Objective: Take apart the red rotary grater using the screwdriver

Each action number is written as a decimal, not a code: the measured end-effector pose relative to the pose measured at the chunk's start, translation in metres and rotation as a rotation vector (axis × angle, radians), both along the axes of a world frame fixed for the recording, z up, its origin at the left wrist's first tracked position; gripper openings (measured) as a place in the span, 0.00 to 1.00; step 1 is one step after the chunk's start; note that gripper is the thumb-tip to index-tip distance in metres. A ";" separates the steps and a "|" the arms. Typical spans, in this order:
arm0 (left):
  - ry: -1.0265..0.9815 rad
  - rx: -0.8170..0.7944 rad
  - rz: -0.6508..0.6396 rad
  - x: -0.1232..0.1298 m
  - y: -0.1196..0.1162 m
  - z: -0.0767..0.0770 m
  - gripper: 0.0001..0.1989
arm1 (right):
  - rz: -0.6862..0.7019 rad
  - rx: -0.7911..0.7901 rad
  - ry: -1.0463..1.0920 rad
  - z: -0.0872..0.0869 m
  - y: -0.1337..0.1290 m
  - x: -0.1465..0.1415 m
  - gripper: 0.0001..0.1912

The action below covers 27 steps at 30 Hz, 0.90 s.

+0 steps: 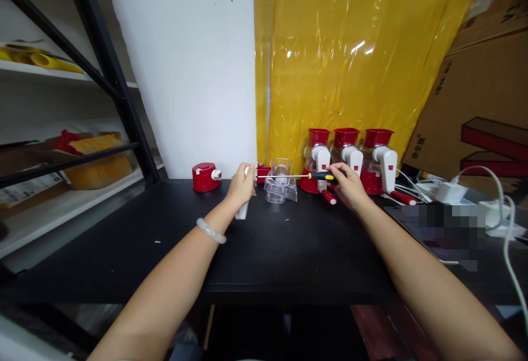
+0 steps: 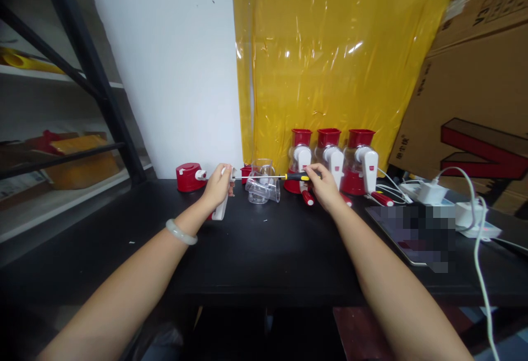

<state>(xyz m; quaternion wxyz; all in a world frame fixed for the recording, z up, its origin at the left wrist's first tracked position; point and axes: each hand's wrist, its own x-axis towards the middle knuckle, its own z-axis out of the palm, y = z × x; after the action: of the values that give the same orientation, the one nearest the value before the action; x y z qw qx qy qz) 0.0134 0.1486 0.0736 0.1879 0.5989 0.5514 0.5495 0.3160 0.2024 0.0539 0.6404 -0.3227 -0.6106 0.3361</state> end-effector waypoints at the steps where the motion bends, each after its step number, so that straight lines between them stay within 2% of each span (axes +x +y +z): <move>1: 0.004 0.004 0.001 0.000 0.000 0.000 0.16 | 0.004 -0.004 -0.008 0.000 0.001 0.000 0.23; 7: 0.081 0.035 0.033 0.000 -0.002 0.000 0.17 | -0.040 -0.102 -0.141 0.001 -0.001 0.005 0.30; 11: 0.095 0.035 0.027 -0.001 -0.001 0.000 0.16 | -0.020 -0.125 -0.191 0.003 -0.006 0.005 0.27; 17: 0.112 0.043 0.026 -0.002 -0.002 0.001 0.16 | 0.029 -0.087 -0.021 0.002 -0.003 0.002 0.24; 27: 0.132 0.052 0.044 -0.002 -0.004 0.001 0.16 | 0.100 -0.149 0.115 0.004 -0.004 0.000 0.26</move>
<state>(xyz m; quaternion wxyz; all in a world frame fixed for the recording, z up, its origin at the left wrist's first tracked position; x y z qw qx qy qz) 0.0115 0.1446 0.0749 0.1235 0.6262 0.5612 0.5270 0.3157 0.1981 0.0582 0.6312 -0.3189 -0.5612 0.4301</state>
